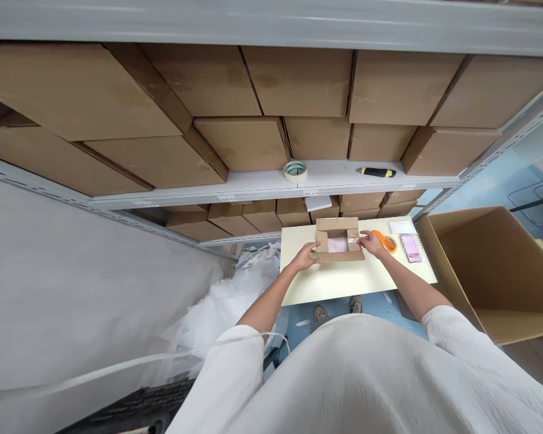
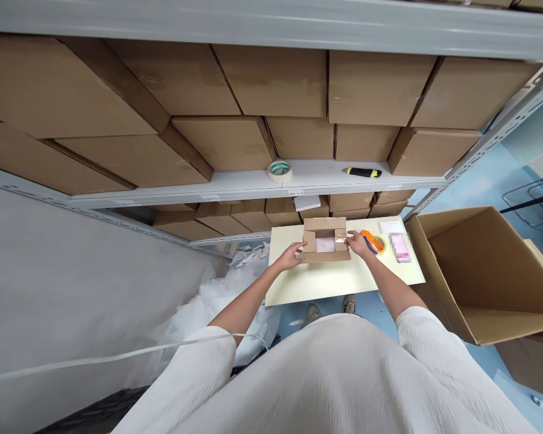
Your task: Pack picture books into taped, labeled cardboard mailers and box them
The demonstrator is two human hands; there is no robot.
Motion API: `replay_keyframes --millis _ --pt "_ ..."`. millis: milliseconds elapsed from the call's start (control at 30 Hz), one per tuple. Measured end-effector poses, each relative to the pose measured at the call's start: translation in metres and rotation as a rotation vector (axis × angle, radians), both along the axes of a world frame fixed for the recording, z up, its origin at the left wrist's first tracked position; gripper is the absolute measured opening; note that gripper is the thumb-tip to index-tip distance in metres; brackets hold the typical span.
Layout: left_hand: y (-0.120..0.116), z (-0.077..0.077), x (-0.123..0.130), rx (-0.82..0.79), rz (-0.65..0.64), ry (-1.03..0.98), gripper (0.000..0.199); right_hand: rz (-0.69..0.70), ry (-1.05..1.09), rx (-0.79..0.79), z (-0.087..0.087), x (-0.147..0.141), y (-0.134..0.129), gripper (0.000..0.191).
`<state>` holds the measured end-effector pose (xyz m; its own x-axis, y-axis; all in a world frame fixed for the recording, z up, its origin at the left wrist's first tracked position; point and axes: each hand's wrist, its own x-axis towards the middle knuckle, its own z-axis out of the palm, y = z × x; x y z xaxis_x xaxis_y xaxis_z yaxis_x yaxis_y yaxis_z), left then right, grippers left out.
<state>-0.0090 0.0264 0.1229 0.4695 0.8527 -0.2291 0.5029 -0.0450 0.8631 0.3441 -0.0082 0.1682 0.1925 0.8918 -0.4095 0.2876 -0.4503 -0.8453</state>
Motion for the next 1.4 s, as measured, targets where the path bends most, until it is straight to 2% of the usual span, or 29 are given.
replay_keyframes --millis 100,233,333,400,500,600,667,833,933,1033,1100,1200,1400 --pt "0.002 0.006 0.0 -0.052 0.063 -0.04 0.069 -0.016 0.048 -0.038 0.002 0.001 0.004 0.051" --pt "0.007 0.014 0.008 -0.101 0.171 -0.033 0.044 -0.046 0.06 -0.092 0.0 0.005 0.01 0.045" --pt "0.01 0.014 0.021 -0.054 0.272 0.05 0.029 0.005 -0.01 -0.1 -0.004 0.008 0.016 0.044" --pt "0.012 0.011 0.03 -0.031 0.334 0.128 0.031 0.032 -0.105 -0.081 -0.006 0.01 0.02 0.048" --pt "0.014 0.005 0.039 -0.044 0.383 0.212 0.049 0.034 -0.163 -0.043 -0.006 0.008 0.025 0.058" --pt "0.016 0.002 0.04 -0.071 0.375 0.227 0.059 0.053 -0.061 -0.01 -0.002 0.004 0.028 0.072" --pt "0.016 0.002 0.038 -0.094 0.365 0.233 0.063 0.045 0.026 0.026 0.001 0.001 0.028 0.073" --pt "0.011 0.004 0.035 -0.11 0.353 0.224 0.075 0.05 0.076 0.057 0.001 0.001 0.027 0.058" --pt "0.007 0.007 0.034 -0.025 0.347 0.204 0.079 0.097 0.044 0.061 -0.006 0.004 0.024 0.045" --pt "0.003 0.01 0.037 0.148 0.283 0.195 0.076 0.175 -0.066 0.093 -0.014 0.003 0.018 0.034" --pt "0.0 0.011 0.04 0.211 0.202 0.196 0.068 0.206 -0.137 0.122 -0.02 0.0 0.014 0.039" --pt "-0.006 0.01 0.044 0.204 0.144 0.222 0.059 0.225 -0.19 0.162 -0.026 -0.003 0.008 0.047" --pt "-0.026 0.013 0.042 0.212 0.155 0.315 0.054 0.237 -0.185 0.209 -0.037 -0.005 -0.001 0.046"
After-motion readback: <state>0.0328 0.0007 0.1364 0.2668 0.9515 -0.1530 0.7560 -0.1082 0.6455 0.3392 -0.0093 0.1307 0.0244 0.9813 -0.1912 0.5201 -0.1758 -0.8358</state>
